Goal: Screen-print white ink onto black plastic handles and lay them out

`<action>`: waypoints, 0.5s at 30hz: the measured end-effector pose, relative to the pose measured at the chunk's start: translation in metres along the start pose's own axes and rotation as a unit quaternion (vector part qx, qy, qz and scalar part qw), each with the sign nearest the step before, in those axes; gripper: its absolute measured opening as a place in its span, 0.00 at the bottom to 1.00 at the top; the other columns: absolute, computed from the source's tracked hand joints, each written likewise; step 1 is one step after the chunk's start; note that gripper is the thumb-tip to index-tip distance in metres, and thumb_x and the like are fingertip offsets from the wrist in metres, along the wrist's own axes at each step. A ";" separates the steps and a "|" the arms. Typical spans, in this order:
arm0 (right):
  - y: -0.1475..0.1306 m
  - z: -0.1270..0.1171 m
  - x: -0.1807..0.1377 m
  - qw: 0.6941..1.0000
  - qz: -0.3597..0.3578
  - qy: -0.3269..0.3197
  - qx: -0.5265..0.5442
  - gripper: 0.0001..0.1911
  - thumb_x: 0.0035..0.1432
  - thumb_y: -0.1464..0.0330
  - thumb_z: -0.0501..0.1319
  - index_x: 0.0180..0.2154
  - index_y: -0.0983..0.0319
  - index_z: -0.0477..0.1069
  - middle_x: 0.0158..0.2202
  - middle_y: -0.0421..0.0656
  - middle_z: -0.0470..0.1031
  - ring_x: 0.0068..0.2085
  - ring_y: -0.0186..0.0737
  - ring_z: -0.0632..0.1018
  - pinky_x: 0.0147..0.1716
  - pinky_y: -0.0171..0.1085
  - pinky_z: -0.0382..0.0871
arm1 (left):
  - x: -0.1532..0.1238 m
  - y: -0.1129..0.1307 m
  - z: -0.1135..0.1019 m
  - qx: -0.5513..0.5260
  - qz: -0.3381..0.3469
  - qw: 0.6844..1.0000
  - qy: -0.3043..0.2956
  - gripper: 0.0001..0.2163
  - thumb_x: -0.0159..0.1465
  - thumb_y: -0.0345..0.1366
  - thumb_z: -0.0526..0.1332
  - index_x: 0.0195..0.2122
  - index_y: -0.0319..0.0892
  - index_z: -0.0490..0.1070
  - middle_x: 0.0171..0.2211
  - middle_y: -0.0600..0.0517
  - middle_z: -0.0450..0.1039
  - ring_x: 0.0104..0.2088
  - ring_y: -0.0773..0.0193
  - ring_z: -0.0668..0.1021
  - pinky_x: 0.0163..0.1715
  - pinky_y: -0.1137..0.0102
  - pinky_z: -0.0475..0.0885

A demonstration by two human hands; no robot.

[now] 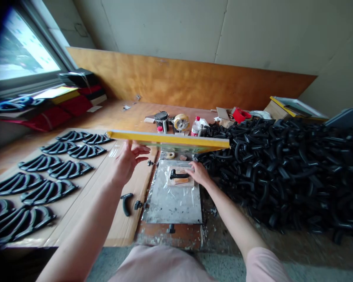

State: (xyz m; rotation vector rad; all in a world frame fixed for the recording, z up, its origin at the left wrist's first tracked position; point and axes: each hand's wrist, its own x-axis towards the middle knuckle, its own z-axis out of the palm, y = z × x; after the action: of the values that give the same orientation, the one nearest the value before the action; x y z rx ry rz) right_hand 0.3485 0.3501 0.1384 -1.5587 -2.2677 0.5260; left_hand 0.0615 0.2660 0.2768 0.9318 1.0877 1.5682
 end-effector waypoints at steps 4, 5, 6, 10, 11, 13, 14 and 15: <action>-0.035 0.029 -0.019 0.992 -0.073 -0.050 -0.090 0.16 0.56 0.63 0.65 0.47 0.57 0.72 0.42 0.46 0.72 0.48 0.46 0.71 0.47 0.42 0.63 | -0.016 -0.031 0.010 -0.033 -0.054 0.996 0.059 0.22 0.60 0.55 0.57 0.47 0.43 0.66 0.32 0.51 0.75 0.30 0.66 0.78 0.29 0.73 0.73; -0.047 0.029 -0.023 0.992 -0.066 -0.039 -0.100 0.12 0.58 0.63 0.63 0.44 0.58 0.73 0.41 0.46 0.72 0.47 0.45 0.71 0.46 0.41 0.63 | -0.030 -0.047 0.012 -0.029 -0.120 0.991 0.048 0.23 0.60 0.54 0.58 0.48 0.42 0.66 0.34 0.49 0.76 0.30 0.65 0.78 0.27 0.72 0.73; -0.060 0.029 -0.029 0.992 -0.068 -0.024 -0.101 0.10 0.60 0.63 0.62 0.42 0.59 0.74 0.40 0.46 0.71 0.45 0.44 0.71 0.45 0.41 0.64 | -0.045 -0.063 0.013 -0.022 -0.200 0.979 0.023 0.24 0.60 0.54 0.58 0.47 0.40 0.67 0.35 0.46 0.77 0.30 0.64 0.79 0.26 0.72 0.73; -0.107 0.036 -0.065 0.975 -0.214 -0.002 -0.065 0.11 0.63 0.63 0.57 0.43 0.60 0.73 0.37 0.45 0.71 0.42 0.42 0.70 0.44 0.39 0.63 | -0.103 -0.117 0.004 -0.034 -0.376 0.926 -0.018 0.22 0.61 0.54 0.57 0.43 0.39 0.70 0.40 0.42 0.78 0.36 0.58 0.80 0.28 0.69 0.75; -0.110 0.037 -0.074 0.964 -0.259 -0.017 -0.052 0.11 0.64 0.64 0.57 0.45 0.59 0.73 0.37 0.44 0.72 0.42 0.41 0.70 0.44 0.39 0.63 | -0.112 -0.125 -0.006 -0.031 -0.372 0.928 0.005 0.20 0.61 0.53 0.57 0.40 0.39 0.71 0.37 0.43 0.79 0.34 0.59 0.80 0.27 0.70 0.74; -0.095 0.036 -0.085 0.958 -0.281 -0.043 -0.037 0.12 0.64 0.66 0.57 0.49 0.59 0.71 0.39 0.43 0.73 0.42 0.40 0.71 0.45 0.38 0.64 | -0.122 -0.136 -0.042 0.018 -0.367 0.928 0.066 0.21 0.61 0.53 0.56 0.34 0.38 0.72 0.31 0.44 0.79 0.30 0.60 0.80 0.24 0.71 0.72; -0.078 0.033 -0.087 0.967 -0.247 -0.046 -0.042 0.12 0.63 0.68 0.57 0.48 0.59 0.71 0.39 0.43 0.74 0.43 0.39 0.71 0.45 0.37 0.64 | -0.125 -0.140 -0.066 0.060 -0.364 0.924 0.106 0.22 0.61 0.54 0.54 0.32 0.37 0.72 0.29 0.44 0.79 0.27 0.60 0.79 0.23 0.71 0.72; -0.055 0.028 -0.088 0.979 -0.190 -0.046 -0.054 0.11 0.63 0.70 0.58 0.47 0.60 0.72 0.40 0.43 0.74 0.43 0.39 0.71 0.44 0.36 0.64 | -0.127 -0.144 -0.093 0.108 -0.368 0.912 0.143 0.23 0.61 0.55 0.52 0.29 0.36 0.72 0.27 0.43 0.78 0.26 0.60 0.79 0.24 0.70 0.72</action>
State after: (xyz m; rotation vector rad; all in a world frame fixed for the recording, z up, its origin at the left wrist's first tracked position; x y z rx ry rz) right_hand 0.3206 0.2463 0.1346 -1.1183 -2.6183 0.3790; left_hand 0.0459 0.1420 0.1037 0.3395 1.6121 0.9723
